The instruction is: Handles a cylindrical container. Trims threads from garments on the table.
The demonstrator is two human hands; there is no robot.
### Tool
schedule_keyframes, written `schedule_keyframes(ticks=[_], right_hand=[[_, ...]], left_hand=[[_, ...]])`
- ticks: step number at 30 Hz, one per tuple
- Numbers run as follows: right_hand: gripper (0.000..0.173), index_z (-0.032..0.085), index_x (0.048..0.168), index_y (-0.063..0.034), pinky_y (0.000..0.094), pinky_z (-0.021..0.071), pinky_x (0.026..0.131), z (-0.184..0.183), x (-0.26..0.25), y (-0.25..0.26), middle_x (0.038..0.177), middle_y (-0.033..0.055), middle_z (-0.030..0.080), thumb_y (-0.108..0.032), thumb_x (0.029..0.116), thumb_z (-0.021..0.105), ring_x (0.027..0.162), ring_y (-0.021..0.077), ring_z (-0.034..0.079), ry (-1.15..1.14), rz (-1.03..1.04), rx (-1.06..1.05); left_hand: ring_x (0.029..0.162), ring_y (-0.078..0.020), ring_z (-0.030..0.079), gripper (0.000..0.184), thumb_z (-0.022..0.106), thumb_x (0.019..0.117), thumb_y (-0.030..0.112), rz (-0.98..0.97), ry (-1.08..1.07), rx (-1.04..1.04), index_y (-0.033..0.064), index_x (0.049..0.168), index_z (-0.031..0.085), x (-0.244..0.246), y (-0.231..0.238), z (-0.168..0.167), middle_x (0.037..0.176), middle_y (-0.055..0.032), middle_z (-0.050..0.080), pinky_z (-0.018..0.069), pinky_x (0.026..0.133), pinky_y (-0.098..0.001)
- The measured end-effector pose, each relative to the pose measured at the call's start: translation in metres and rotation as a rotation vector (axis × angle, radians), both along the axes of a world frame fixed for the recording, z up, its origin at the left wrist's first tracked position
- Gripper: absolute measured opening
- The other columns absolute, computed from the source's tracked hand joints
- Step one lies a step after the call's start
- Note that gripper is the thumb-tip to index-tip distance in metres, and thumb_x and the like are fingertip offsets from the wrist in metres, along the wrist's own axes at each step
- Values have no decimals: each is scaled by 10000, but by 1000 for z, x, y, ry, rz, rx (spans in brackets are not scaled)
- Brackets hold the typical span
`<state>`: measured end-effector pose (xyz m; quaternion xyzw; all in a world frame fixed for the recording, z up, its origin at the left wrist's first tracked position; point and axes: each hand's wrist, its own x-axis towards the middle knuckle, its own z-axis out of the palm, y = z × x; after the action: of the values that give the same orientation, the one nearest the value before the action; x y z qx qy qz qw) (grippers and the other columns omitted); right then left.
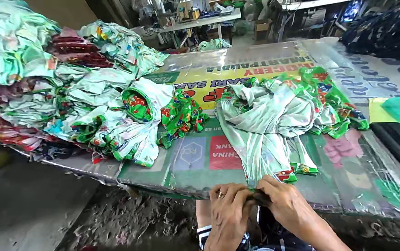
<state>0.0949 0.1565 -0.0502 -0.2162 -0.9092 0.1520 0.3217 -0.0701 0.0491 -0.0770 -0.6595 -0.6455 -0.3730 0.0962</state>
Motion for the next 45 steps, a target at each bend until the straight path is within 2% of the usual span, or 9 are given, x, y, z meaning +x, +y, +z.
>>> schedule_keyframes(ticks=[6, 11, 16, 22, 26, 30, 34, 40, 45], right_hand=[[154, 690, 897, -107, 109, 513, 691, 2, 9, 3, 831, -20, 667, -233, 973, 645, 757, -15, 621, 165, 50, -326], [179, 661, 890, -85, 88, 489, 673, 3, 12, 5, 801, -16, 637, -229, 995, 643, 736, -36, 591, 273, 105, -411], [152, 639, 958, -99, 100, 494, 658, 4, 11, 0, 845, -10, 612, -235, 1024, 637, 759, -20, 591, 428, 113, -274], [146, 624, 999, -84, 206, 514, 659, 18, 7, -5, 873, 71, 653, -217, 1048, 593, 776, 111, 644, 372, 25, 57], [185, 626, 1018, -72, 203, 517, 660, 14, 1, -6, 888, 81, 669, -257, 1034, 630, 763, 104, 645, 412, 3, 44], [460, 586, 1164, -78, 225, 506, 618, 8, 2, -4, 1006, 80, 651, -440, 931, 749, 762, 95, 619, 334, -81, -97], [128, 649, 1020, -65, 200, 530, 669, 3, 4, -2, 933, 56, 680, -166, 961, 698, 787, 69, 641, 371, -34, -148], [100, 649, 1002, -55, 151, 515, 688, 1, 22, -6, 908, 48, 682, -145, 969, 678, 793, 35, 632, 390, 44, -196], [355, 576, 1154, -103, 133, 501, 674, 10, 17, -8, 977, -6, 606, -406, 997, 676, 799, -4, 583, 555, 115, -266]], left_hand=[[1028, -37, 642, 88, 532, 1056, 213, -73, -292, 163, 182, 1033, 611, 8, 5, -5, 1018, 60, 709, 410, 1056, -344], [1123, -88, 627, 46, 566, 1044, 203, -70, -291, 239, 176, 1058, 600, 20, 8, -5, 1140, 23, 668, 497, 1016, -281], [867, -118, 660, 133, 582, 988, 199, -96, -211, 103, 110, 952, 674, 41, 2, 16, 874, -21, 694, 515, 862, -264], [988, -31, 663, 417, 401, 1115, 312, -334, -1069, -67, -25, 1240, 612, 42, 10, 45, 1071, -10, 688, 569, 897, -233], [864, -98, 684, 134, 613, 1022, 133, -337, -1538, 95, 25, 1026, 692, 43, 20, 54, 955, -46, 691, 597, 810, -275], [904, -107, 694, 94, 598, 1029, 144, -273, -1464, 270, 92, 1017, 675, 41, 20, 53, 948, -29, 703, 588, 871, -318], [927, -141, 720, 164, 499, 1080, 204, -248, -1535, 278, 108, 1095, 631, 44, 22, 54, 980, -57, 715, 600, 880, -352], [801, -188, 756, 189, 458, 1092, 190, -259, -1693, 349, 105, 1090, 626, 43, 20, 61, 918, -104, 725, 646, 746, -361], [796, -143, 738, 185, 447, 1097, 194, -316, -1718, 310, 119, 1088, 616, 50, 21, 60, 901, -69, 707, 637, 747, -320]])
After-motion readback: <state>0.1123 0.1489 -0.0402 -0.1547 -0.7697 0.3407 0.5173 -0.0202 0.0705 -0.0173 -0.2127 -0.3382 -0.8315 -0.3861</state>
